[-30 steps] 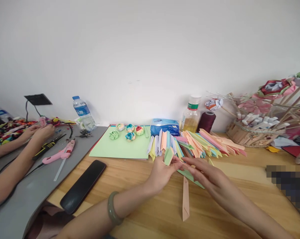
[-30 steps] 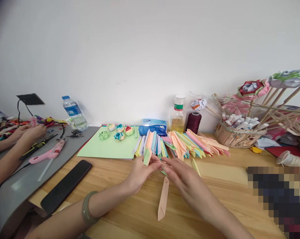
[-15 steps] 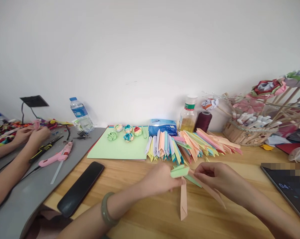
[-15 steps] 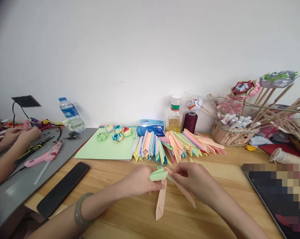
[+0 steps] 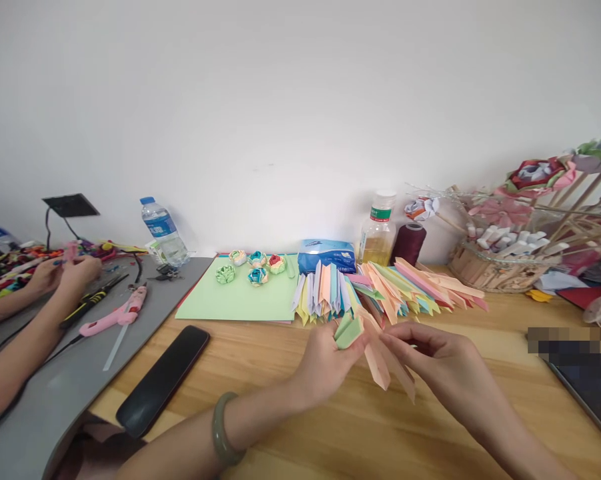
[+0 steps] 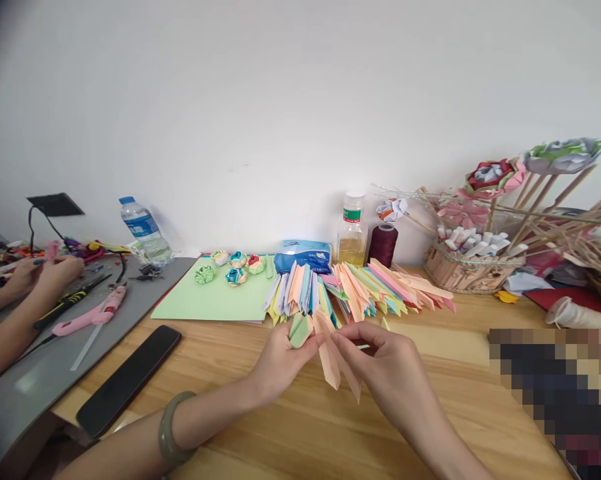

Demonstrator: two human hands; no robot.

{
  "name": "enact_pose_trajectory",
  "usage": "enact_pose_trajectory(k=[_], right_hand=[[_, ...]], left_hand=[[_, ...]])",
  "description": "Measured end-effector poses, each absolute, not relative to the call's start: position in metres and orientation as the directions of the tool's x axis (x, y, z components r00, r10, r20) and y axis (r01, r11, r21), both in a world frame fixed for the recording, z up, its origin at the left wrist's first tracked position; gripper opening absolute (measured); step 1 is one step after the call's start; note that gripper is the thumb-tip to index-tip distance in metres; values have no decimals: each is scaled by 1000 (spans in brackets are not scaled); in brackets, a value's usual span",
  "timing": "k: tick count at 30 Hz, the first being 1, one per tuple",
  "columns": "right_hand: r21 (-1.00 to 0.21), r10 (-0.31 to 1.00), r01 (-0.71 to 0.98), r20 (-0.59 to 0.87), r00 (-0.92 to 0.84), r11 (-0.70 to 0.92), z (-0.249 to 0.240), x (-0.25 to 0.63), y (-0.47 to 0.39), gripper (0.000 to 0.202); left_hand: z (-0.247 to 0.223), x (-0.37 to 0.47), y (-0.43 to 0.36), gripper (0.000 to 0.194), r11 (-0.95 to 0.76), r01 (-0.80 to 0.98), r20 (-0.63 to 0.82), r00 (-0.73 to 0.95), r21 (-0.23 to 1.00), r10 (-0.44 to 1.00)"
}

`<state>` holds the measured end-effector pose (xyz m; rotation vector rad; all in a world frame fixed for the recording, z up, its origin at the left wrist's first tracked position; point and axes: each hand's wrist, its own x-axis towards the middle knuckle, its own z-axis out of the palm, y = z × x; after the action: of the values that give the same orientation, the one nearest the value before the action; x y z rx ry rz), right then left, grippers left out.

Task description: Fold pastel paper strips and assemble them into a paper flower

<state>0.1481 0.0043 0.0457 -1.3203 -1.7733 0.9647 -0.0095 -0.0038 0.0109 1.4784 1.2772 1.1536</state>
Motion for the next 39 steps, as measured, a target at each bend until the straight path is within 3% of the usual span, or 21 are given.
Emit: enact_pose_trajectory(k=[6,11,17,23,26,30,35,39], right_hand=[[-817,927,440,313,-206,373,40,144,-5,27],[-809,915,427,365,-174,404,37,144,-8,26],[-830,920,399,341,-193,391,36,140,-7,27],[-893,944,372,145,-295,254,36,137,-2,32],[-878,928,384,153,-340,285,36,144,7,34],[-778,914,496,248,-321,385,35,162,24,32],[-608,782,547,212,-587,575,25,173,39,25],[-471,715,583,164,-679,662,18,172,42,22]], left_hand=[[8,-9,-7,29,-153,129,151,27,980,988],[6,-10,-8,32,-184,155,183,23,971,983],[11,-10,-11,27,-228,92,220,91,969,971],[14,-9,-9,22,-264,71,255,116,962,960],[15,-10,-6,21,-242,69,235,100,968,967],[11,-11,0,22,-136,44,139,-55,990,989],[4,-11,8,27,-52,-5,50,-156,999,987],[4,-12,10,26,-42,15,43,-141,999,989]])
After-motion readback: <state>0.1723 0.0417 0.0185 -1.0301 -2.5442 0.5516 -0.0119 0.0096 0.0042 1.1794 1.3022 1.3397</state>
